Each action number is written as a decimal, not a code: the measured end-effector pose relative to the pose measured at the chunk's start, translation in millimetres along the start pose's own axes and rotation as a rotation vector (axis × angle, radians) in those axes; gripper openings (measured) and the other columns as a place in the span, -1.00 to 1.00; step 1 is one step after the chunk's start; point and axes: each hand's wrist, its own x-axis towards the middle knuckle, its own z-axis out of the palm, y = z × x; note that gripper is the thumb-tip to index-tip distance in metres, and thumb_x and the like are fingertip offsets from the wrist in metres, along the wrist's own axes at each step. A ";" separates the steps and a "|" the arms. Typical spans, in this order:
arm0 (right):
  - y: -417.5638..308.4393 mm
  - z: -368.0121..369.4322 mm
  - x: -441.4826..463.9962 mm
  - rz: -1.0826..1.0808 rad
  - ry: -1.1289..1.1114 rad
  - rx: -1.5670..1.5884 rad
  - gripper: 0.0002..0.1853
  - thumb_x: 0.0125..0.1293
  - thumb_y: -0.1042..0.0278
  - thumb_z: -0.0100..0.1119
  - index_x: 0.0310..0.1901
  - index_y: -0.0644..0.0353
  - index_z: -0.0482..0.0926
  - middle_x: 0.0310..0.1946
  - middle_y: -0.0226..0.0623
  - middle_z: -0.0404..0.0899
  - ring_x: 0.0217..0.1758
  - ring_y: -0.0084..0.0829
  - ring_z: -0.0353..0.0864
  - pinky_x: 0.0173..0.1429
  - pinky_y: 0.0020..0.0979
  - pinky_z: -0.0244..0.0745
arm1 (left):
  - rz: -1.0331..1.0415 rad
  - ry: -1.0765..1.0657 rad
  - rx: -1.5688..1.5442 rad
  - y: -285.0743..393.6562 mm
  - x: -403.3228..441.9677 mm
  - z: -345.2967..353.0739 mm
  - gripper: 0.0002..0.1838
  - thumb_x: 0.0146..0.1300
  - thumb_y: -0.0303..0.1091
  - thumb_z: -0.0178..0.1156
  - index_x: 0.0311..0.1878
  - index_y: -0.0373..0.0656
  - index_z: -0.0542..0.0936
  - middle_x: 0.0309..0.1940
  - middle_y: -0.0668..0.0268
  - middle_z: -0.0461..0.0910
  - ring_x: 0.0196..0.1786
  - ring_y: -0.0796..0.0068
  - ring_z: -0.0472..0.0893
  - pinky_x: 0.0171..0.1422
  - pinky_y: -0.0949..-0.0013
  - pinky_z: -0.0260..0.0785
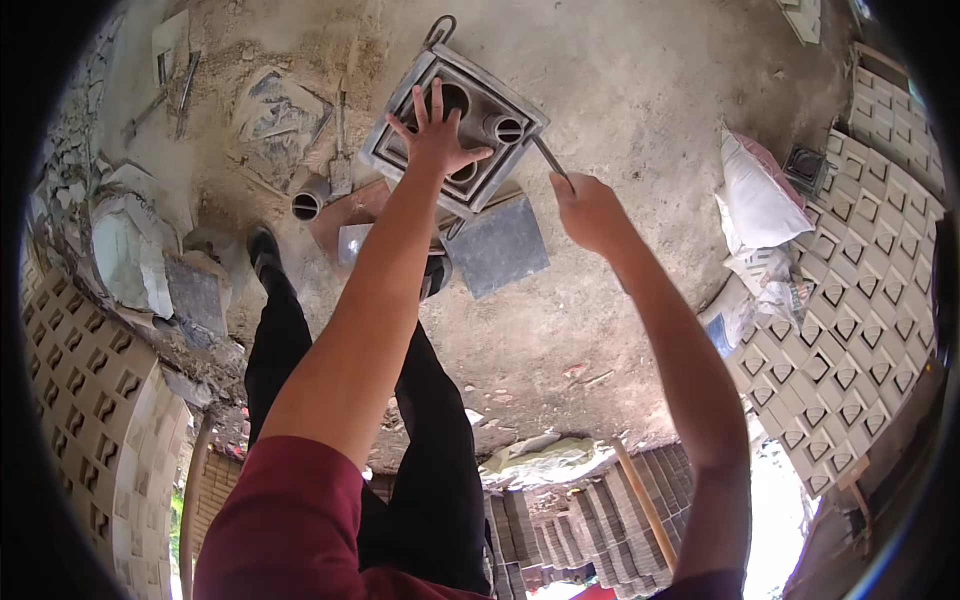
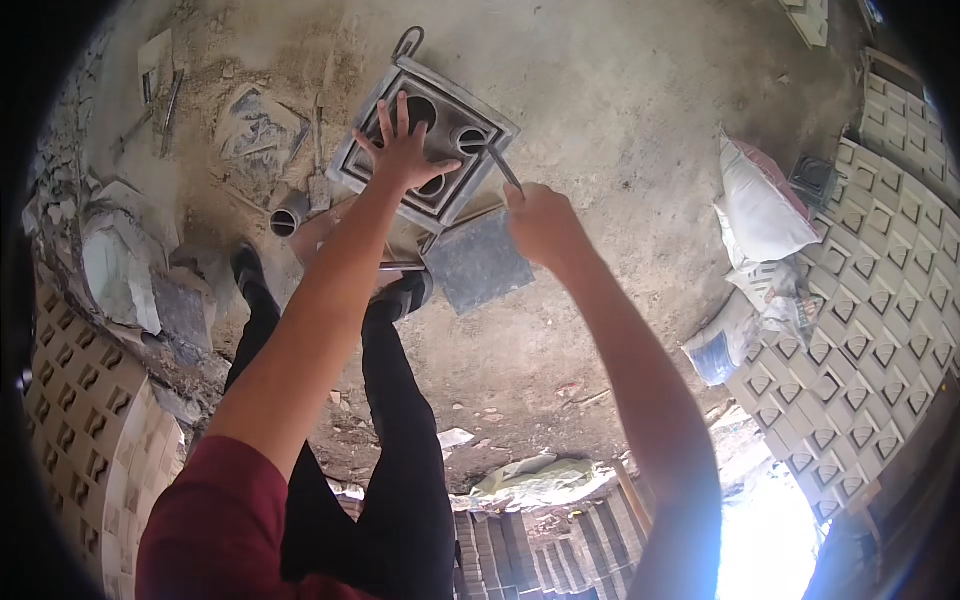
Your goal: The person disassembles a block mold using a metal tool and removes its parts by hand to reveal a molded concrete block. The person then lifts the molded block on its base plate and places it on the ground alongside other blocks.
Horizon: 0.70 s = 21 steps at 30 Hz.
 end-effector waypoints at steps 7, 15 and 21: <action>-8.3 74.5 66.6 -0.029 0.395 0.163 -0.39 0.32 -0.20 0.01 -0.21 0.39 0.48 -0.32 0.23 0.59 -0.16 0.18 0.61 -0.12 -0.01 0.50 | 0.019 0.058 0.014 -1.1 2.7 6.2 0.14 -0.17 0.59 0.14 0.42 0.03 0.25 0.52 0.22 -0.65 0.50 -0.04 -0.70 0.23 -0.70 -0.56; -25.2 98.6 115.2 0.100 0.500 0.076 -0.31 0.11 -0.27 0.24 -0.19 0.36 0.43 -0.33 0.13 0.63 -0.17 0.08 0.67 -0.13 -0.06 0.58 | 0.065 0.146 -0.051 -5.4 6.1 15.4 0.09 -0.16 0.54 0.19 0.38 -0.01 0.32 0.52 0.17 -0.65 0.50 -0.07 -0.69 0.21 -0.72 -0.59; -10.0 89.9 120.9 -0.082 0.483 0.045 -0.36 0.04 -0.20 0.31 -0.19 0.31 0.41 -0.40 0.09 0.63 -0.25 0.07 0.67 -0.17 -0.07 0.56 | 0.033 0.095 -0.133 -5.7 2.3 9.6 0.04 -0.17 0.47 0.26 0.35 0.05 0.36 0.53 0.20 -0.60 0.51 0.03 -0.68 0.25 -0.66 -0.68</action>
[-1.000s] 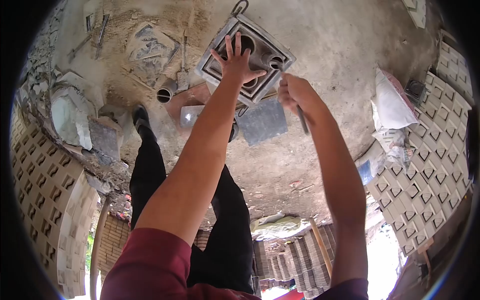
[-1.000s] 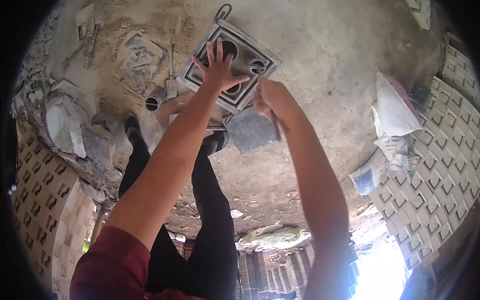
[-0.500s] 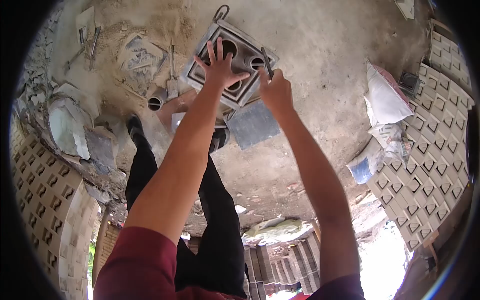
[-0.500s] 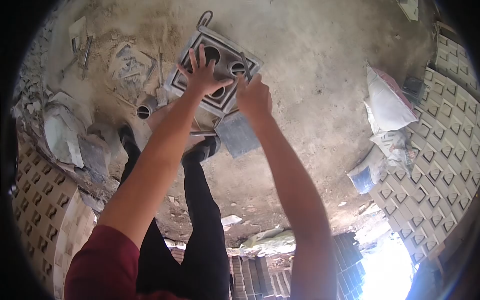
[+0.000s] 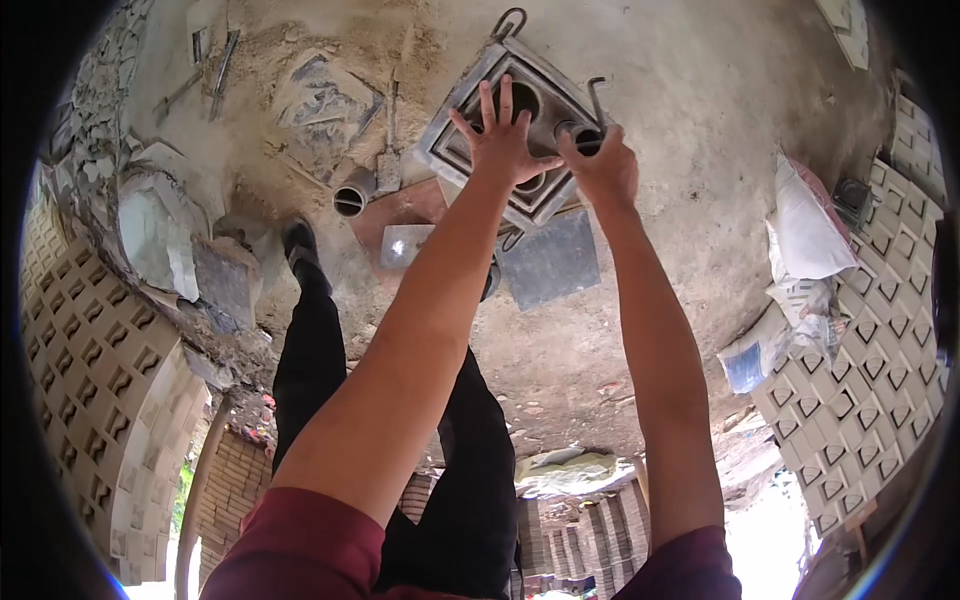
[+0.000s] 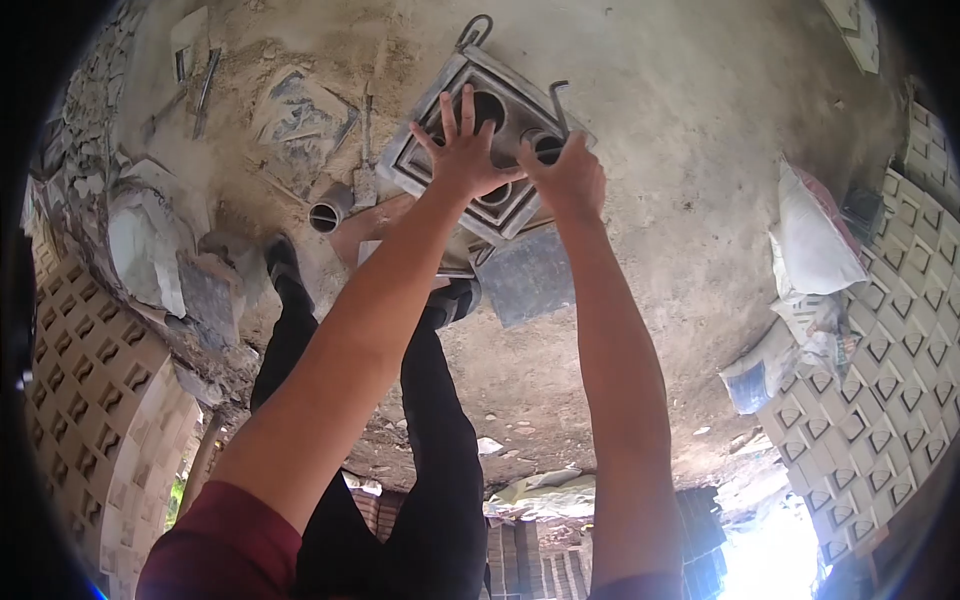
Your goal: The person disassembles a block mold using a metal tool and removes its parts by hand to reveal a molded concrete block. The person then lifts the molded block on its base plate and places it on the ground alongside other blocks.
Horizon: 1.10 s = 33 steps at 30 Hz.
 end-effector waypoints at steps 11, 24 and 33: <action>-20.9 -106.0 -71.4 0.175 0.220 0.347 -0.45 0.10 -0.10 0.37 -0.25 0.32 0.49 -0.41 -0.14 0.62 -0.34 -0.31 0.66 -0.24 -0.34 0.53 | 0.202 0.222 -0.028 -25.3 -9.9 12.8 -0.14 0.12 0.37 0.12 0.34 -0.06 0.34 0.55 0.11 -0.42 0.56 0.02 -0.51 0.38 -0.53 -0.49; -107.8 77.6 -209.3 0.104 -0.031 0.701 -0.49 0.00 0.08 0.51 -0.17 0.22 0.47 -0.47 -0.30 0.56 -0.41 -0.48 0.52 -0.27 -0.39 0.44 | -0.723 -0.375 -1.677 -141.1 -127.9 -24.2 -0.71 0.18 -0.12 0.26 -0.21 -0.14 0.56 -0.49 0.30 0.53 -0.43 0.46 0.57 -0.19 0.17 0.48; 60.7 106.1 -114.1 0.600 0.308 0.883 -0.49 0.52 0.00 -0.17 -0.13 0.26 0.69 -0.57 -0.35 0.52 -0.52 -0.54 0.38 -0.40 -0.43 0.28 | -0.040 -0.127 -1.085 -207.6 -16.6 -69.5 -0.54 0.12 0.00 0.38 -0.18 -0.24 0.57 -0.47 0.26 0.59 -0.51 0.49 0.59 -0.43 0.42 0.48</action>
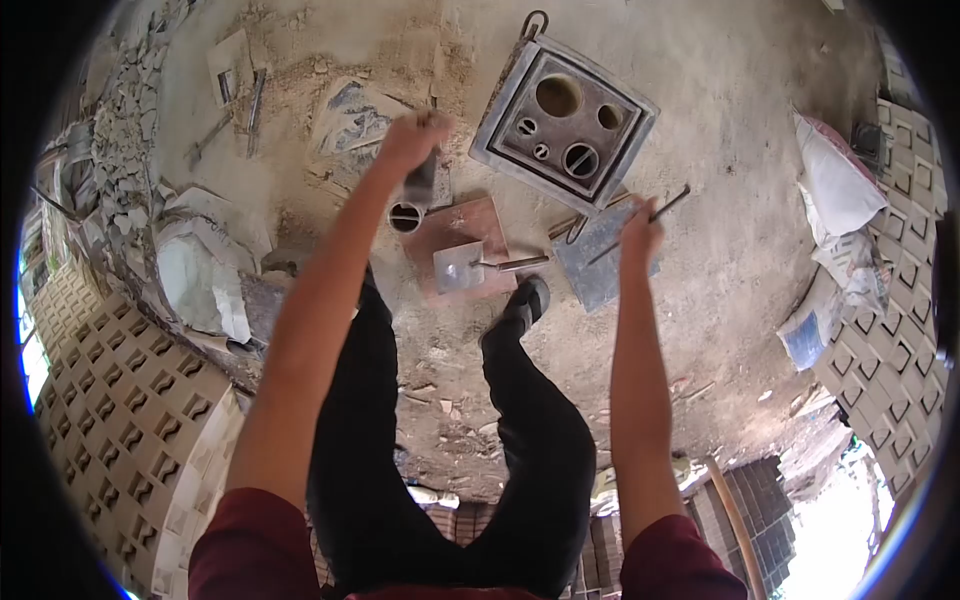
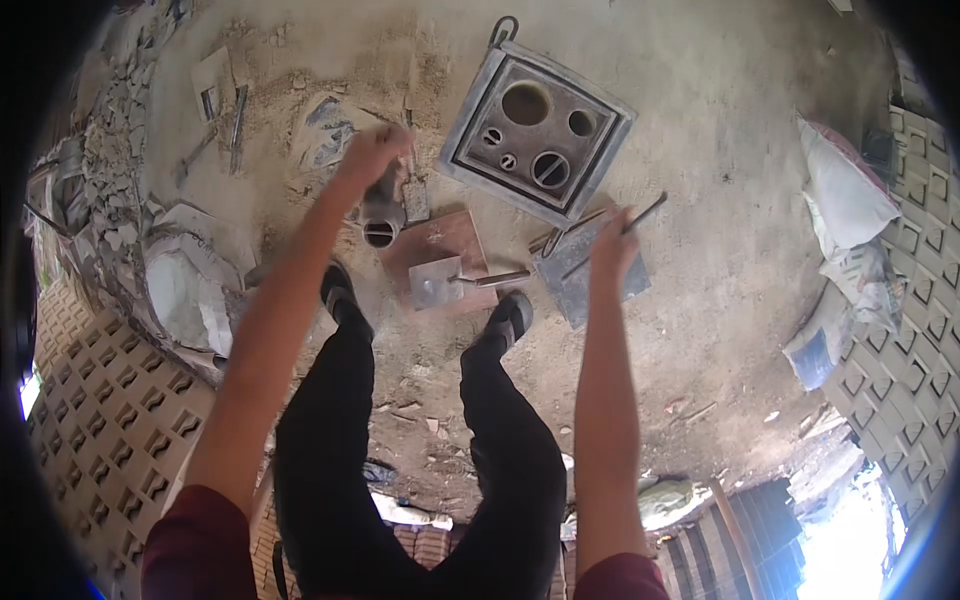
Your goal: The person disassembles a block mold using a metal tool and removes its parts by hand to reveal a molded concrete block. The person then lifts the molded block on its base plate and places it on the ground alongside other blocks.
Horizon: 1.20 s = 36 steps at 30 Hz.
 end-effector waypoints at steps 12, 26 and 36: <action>31.6 60.1 114.2 -0.068 -0.295 0.522 -0.59 0.36 0.21 -0.23 -0.03 0.31 0.53 -0.11 -0.15 0.61 -0.05 -0.32 0.63 0.09 -0.23 0.55 | 0.171 -0.317 0.549 -29.3 120.5 31.0 -0.08 0.27 0.46 -0.23 0.30 -0.26 0.38 0.03 0.20 0.49 -0.20 0.38 0.63 -0.06 0.30 0.47; 14.7 61.4 104.0 -0.099 -0.349 0.577 -0.68 0.33 0.32 -0.10 -0.09 0.39 0.54 -0.24 -0.12 0.60 -0.25 -0.31 0.64 -0.17 -0.28 0.60 | 0.202 -0.381 0.415 -34.7 93.9 44.7 -0.46 0.44 0.05 -0.17 0.15 -0.18 0.56 0.01 0.23 0.62 -0.03 0.46 0.60 0.13 0.40 0.38; 13.6 69.4 123.3 -0.188 -0.422 0.605 -0.65 0.34 0.30 -0.16 -0.10 0.41 0.54 -0.28 -0.14 0.59 -0.28 -0.28 0.60 -0.16 -0.23 0.55 | 0.132 -0.426 0.323 -34.2 106.5 50.0 -0.45 0.43 0.07 -0.21 0.13 -0.15 0.55 -0.04 0.25 0.64 -0.06 0.45 0.60 0.12 0.41 0.39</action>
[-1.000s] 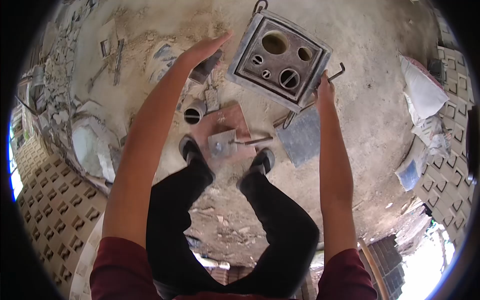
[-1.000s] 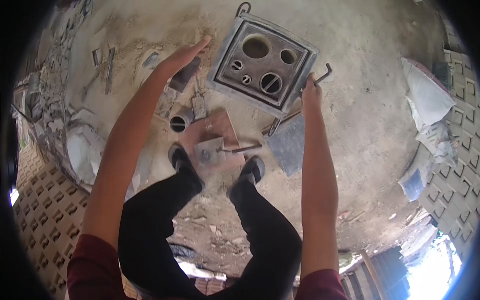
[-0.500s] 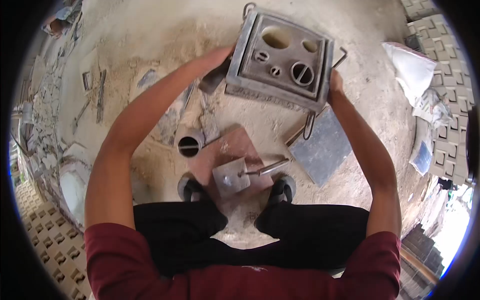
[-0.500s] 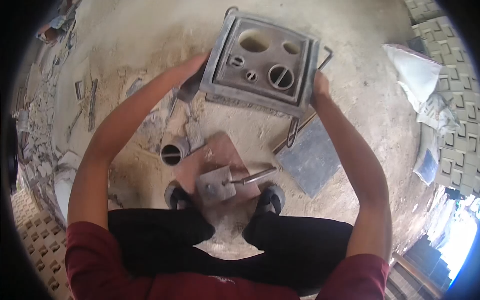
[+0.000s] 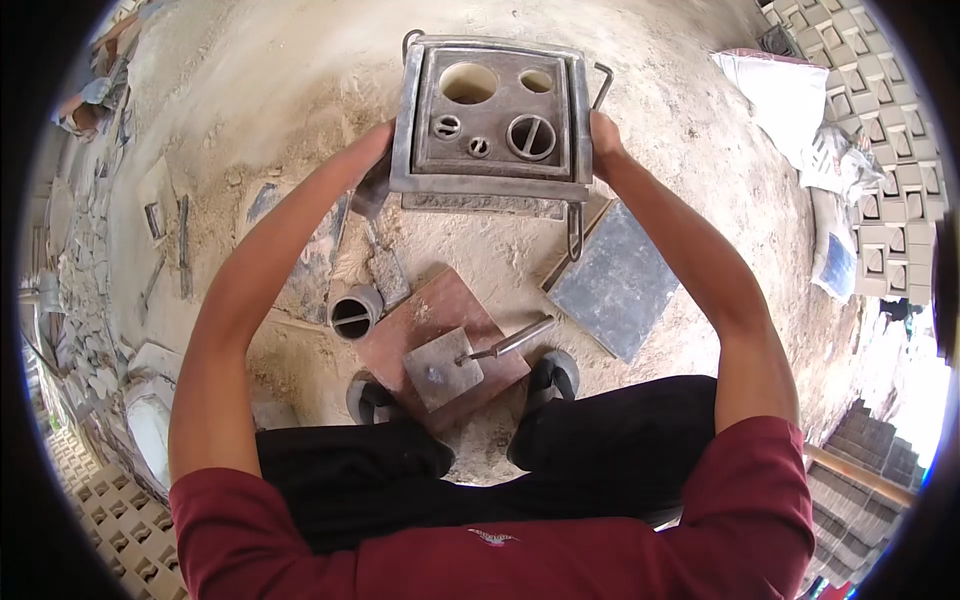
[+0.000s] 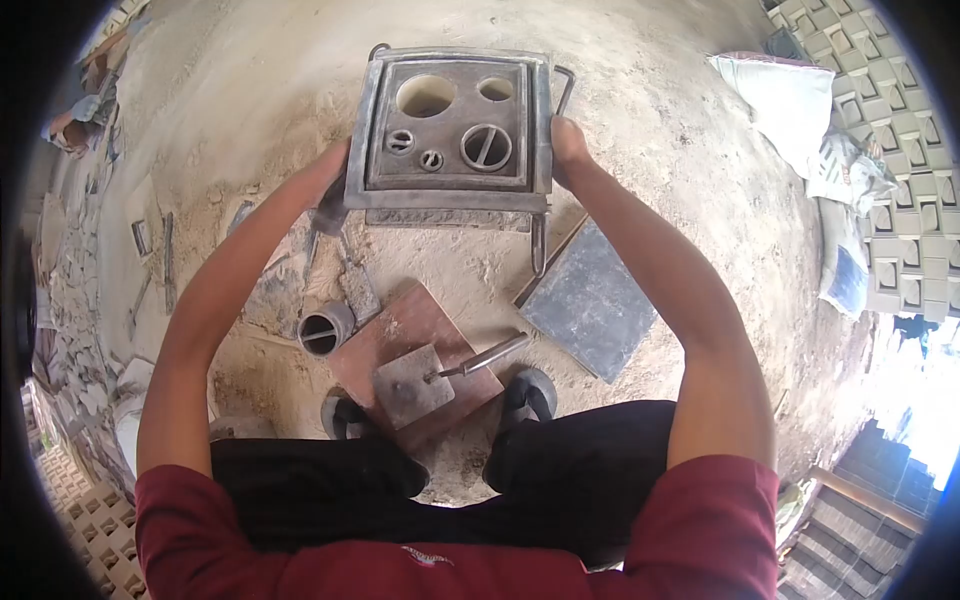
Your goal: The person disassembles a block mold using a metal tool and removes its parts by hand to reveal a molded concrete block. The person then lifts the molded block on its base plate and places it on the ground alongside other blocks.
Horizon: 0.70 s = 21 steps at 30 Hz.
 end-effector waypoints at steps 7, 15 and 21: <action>13.4 -1.5 18.3 -0.155 0.006 -0.323 -0.67 0.35 0.32 -0.06 -0.10 0.43 0.56 -0.31 -0.19 0.60 -0.29 -0.41 0.60 -0.19 -0.31 0.53 | -0.001 0.019 0.273 -3.7 5.1 -7.8 -0.48 0.45 -0.05 -0.17 0.22 -0.24 0.48 0.08 0.19 0.58 0.04 0.40 0.57 0.18 0.37 0.38; 37.9 -4.0 24.2 0.118 -0.103 0.413 -0.74 0.34 0.33 -0.04 -0.20 0.34 0.59 -0.38 -0.22 0.60 -0.37 -0.45 0.61 -0.29 -0.36 0.57 | 0.225 0.032 0.332 -30.4 27.3 -14.6 -0.53 0.45 -0.12 -0.07 0.26 -0.23 0.45 0.10 0.14 0.57 0.06 0.37 0.56 0.22 0.31 0.36; 26.2 -42.9 60.9 -0.223 0.020 -0.527 -0.58 0.44 0.10 -0.08 -0.02 0.29 0.59 -0.21 -0.25 0.66 -0.21 -0.38 0.62 -0.04 -0.23 0.56 | 0.222 0.149 0.590 -17.0 13.4 -21.3 -0.46 0.42 0.01 -0.03 0.19 -0.28 0.52 -0.03 0.06 0.63 -0.01 0.34 0.60 0.15 0.25 0.39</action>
